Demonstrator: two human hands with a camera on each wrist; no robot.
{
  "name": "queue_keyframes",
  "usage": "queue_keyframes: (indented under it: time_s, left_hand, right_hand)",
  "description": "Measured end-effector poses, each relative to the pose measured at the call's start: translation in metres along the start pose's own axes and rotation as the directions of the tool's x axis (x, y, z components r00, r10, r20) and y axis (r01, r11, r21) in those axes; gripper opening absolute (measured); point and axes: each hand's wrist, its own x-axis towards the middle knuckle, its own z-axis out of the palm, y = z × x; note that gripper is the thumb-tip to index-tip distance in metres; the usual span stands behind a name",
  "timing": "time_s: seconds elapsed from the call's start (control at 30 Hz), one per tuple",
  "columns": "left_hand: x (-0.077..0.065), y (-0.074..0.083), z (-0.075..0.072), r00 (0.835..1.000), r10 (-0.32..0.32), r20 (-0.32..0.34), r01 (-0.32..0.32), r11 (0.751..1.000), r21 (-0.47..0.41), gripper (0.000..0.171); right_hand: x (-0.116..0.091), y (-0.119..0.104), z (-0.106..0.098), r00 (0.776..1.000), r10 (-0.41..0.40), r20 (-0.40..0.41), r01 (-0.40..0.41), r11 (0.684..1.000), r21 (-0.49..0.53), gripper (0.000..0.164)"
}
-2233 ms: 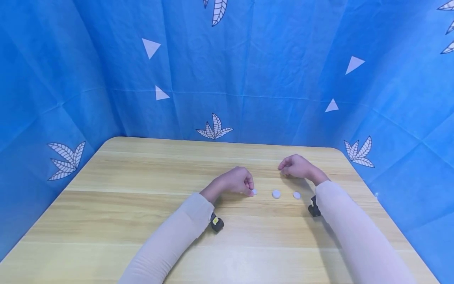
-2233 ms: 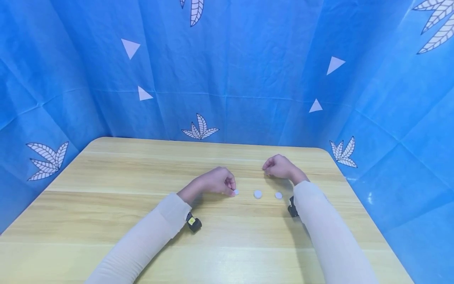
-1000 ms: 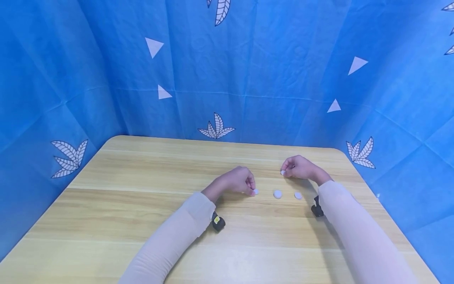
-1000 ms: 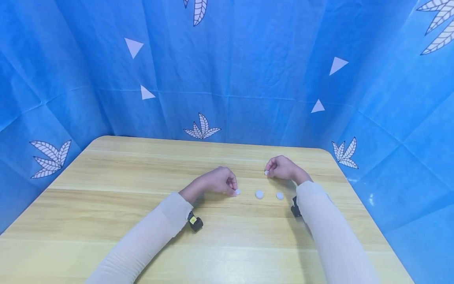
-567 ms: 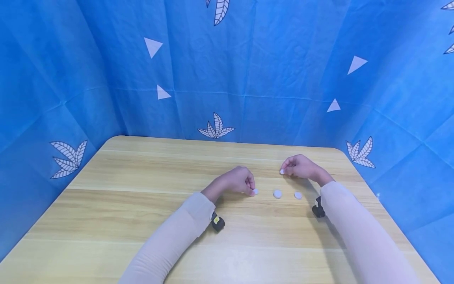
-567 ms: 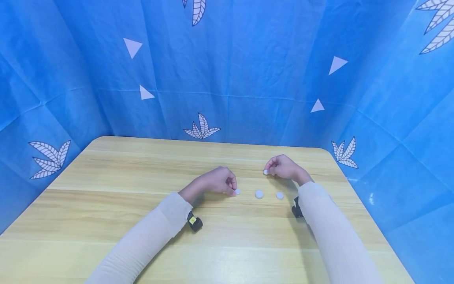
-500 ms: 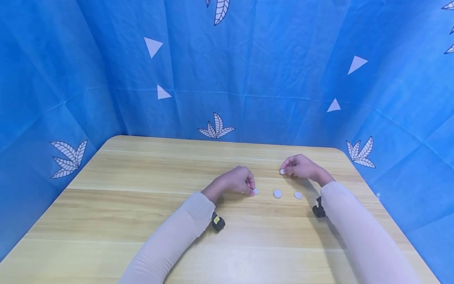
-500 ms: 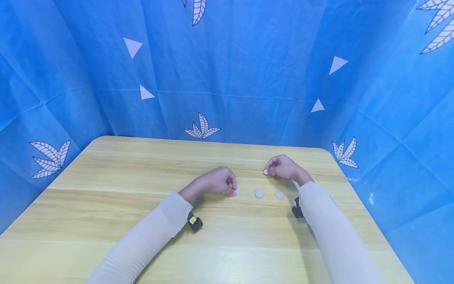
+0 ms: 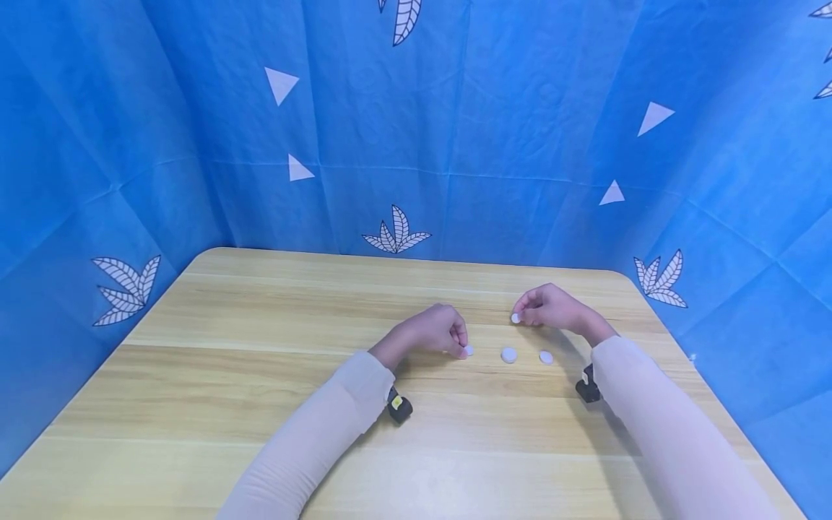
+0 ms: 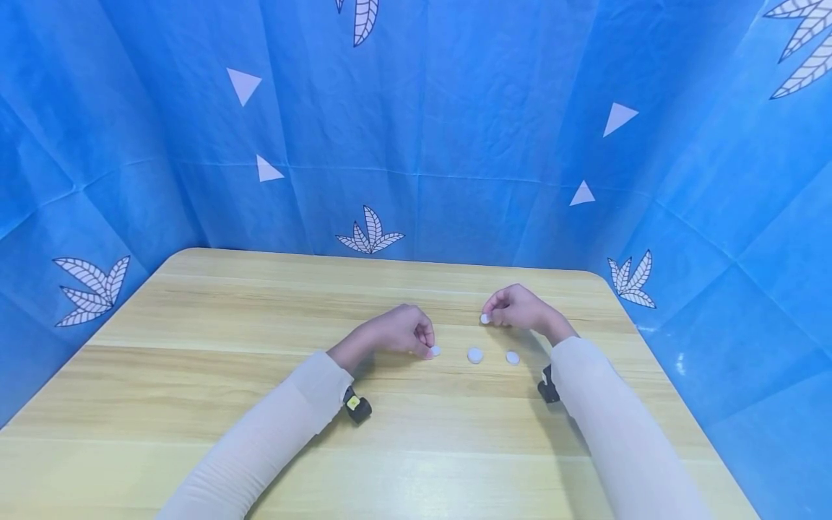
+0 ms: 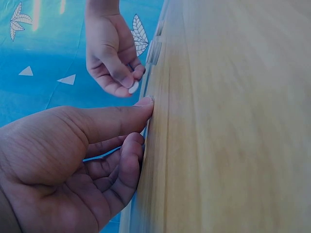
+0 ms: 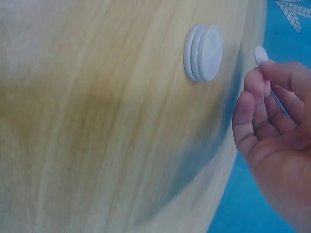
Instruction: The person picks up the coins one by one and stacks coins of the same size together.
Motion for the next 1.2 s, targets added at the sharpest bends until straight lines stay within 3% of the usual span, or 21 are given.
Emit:
queue_keyframes:
  time_s: [0.37, 0.7, 1.2]
  left_hand:
    - [0.002, -0.004, 0.001, 1.000, 0.015, -0.003, -0.015, 1.000, 0.007, 0.012]
    - [0.004, -0.004, 0.001, 1.000, 0.016, -0.003, -0.016, 1.000, 0.011, 0.012]
    - [0.005, -0.003, 0.000, 1.000, 0.004, 0.011, -0.004, 1.000, 0.021, 0.012]
  right_hand:
    - [-0.001, -0.012, 0.006, 0.999, -0.028, 0.027, 0.029, 0.998, -0.062, 0.016]
    - [0.001, -0.022, 0.016, 0.993, -0.102, 0.059, 0.106, 0.992, -0.071, 0.015]
    - [0.006, -0.035, 0.034, 0.982, -0.135, 0.133, 0.146, 0.986, -0.077, 0.011]
